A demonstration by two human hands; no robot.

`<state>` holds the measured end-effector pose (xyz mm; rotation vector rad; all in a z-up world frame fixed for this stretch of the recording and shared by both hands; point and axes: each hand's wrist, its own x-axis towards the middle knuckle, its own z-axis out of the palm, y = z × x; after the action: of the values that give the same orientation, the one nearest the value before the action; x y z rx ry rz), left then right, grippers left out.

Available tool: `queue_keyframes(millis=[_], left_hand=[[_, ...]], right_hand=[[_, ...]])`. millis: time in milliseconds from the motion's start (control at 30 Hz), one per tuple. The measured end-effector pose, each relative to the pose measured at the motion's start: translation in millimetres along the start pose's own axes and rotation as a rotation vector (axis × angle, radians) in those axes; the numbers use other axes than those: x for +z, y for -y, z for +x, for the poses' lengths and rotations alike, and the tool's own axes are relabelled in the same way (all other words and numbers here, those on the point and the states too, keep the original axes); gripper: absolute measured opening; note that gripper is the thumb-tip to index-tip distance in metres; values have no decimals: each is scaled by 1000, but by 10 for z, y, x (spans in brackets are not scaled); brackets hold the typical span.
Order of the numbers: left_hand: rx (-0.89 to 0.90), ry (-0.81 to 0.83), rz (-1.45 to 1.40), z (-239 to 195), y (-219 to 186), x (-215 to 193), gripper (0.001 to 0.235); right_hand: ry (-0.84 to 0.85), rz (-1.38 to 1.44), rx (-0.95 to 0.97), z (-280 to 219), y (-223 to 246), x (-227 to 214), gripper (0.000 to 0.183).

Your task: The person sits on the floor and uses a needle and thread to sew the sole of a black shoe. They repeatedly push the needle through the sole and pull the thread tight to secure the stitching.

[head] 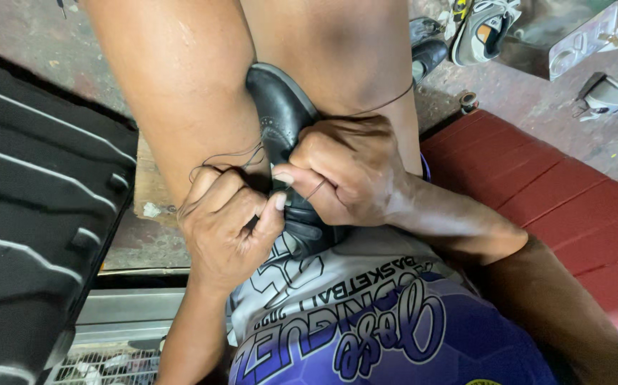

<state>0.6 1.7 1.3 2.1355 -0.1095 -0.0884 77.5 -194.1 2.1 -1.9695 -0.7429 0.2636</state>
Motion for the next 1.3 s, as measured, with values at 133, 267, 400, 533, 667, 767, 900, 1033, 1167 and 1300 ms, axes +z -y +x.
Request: queue_keyframes(millis=[133,267,400,533,667,767,900,1033,1167,1300], left_hand=[[-102,17,-7,79,-146,-62,22],[-122,-27,-57,137,-426,-33,34],[-254,-45,-178,-9,-497,219,38],[-507,-40,-385,-102,-416,380,25],[-664,38,-535,-161,-385,373,13],[-664,48,-668,-168,-338,371,20],[-657,40,-682,-190,-331,375,32],[-655,59,-703,-172,-318,363,33],[-629,84,-629,-133,-327,344,35],[-654,91,-644,-102,-340,327,35]], right_hand=[[-21,76,109,-77,-5,-15,20],[-32,339,212,-259,-76,-267,14],[-312,691,465,-418,-95,-558,25],[-487,661,502,-547,-225,-740,21],[-53,173,261,-713,-215,-783,13],[70,105,350,-735,-113,-614,18],[21,147,222,-696,-36,-556,25],[54,169,240,-625,-53,-563,25],[73,133,221,-594,-61,-578,29],[100,133,238,-573,-73,-580,33]])
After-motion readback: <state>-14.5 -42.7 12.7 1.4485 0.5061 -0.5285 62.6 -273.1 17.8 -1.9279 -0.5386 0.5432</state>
